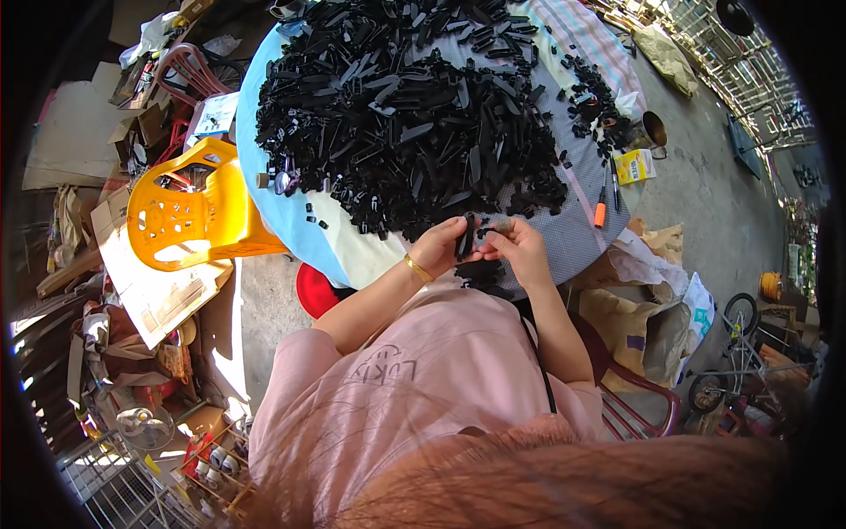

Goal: Assembling small black plastic hardware components manually.

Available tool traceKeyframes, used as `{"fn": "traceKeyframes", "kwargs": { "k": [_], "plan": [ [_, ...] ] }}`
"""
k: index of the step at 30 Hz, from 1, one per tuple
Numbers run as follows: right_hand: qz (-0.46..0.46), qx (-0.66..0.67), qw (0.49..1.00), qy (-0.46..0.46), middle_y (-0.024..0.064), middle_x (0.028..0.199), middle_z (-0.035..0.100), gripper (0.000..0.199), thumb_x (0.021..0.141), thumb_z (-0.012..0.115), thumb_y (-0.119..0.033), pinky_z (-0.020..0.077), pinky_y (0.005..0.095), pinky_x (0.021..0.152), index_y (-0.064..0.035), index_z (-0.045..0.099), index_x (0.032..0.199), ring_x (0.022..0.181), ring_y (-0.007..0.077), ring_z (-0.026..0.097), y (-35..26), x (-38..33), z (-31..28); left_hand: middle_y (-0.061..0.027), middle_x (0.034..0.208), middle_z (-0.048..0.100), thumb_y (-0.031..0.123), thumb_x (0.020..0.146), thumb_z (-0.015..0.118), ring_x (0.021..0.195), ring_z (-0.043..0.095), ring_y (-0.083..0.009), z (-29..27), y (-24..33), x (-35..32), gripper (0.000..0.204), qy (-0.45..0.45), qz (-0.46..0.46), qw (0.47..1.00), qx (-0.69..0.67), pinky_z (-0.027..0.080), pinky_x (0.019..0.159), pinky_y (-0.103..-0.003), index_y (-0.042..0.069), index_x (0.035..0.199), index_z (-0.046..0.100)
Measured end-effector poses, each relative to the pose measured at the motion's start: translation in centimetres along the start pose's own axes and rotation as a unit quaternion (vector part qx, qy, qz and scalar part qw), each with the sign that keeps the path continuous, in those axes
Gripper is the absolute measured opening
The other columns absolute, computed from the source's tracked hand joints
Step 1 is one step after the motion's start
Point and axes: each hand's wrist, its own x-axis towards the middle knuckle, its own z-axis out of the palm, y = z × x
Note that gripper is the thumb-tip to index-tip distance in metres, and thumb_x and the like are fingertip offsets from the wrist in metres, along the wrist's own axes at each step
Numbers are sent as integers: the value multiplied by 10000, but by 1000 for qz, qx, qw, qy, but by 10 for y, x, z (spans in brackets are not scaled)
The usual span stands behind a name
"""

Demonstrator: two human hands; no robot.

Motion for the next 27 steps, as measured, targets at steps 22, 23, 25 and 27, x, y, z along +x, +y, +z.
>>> {"fn": "traceKeyframes", "kwargs": {
  "k": [22,23,25,27],
  "plan": [
    [-236,-513,825,-26,120,670,522,146,761,586,-130,434,378,508,-26,485,743,555,298,535,-17,-24,26,29,647,506,233,854,549,470,427,-45,18,-11,-6,176,122,70,963,228,286,360,-183,57,854,549],
    [-254,-554,792,-20,125,673,521,130,758,567,-119,440,380,513,-22,482,745,566,301,538,-18,-24,27,37,642,497,235,852,553,486,419,-36,22,-11,-5,182,145,85,952,256,289,378,-181,53,849,550],
    [-270,-593,759,-14,131,676,519,115,756,549,-107,446,383,518,-18,478,748,577,304,542,-15,-24,27,46,637,488,237,850,557,503,411,-28,19,-16,-3,188,169,96,939,284,291,396,-180,49,844,551],
    [-239,-622,744,-55,147,689,523,123,770,527,-118,445,399,526,-14,467,745,595,321,542,-8,-23,25,61,635,472,229,844,567,540,392,-12,8,-19,4,190,163,146,914,342,295,438,-174,40,829,550]
  ]
}}
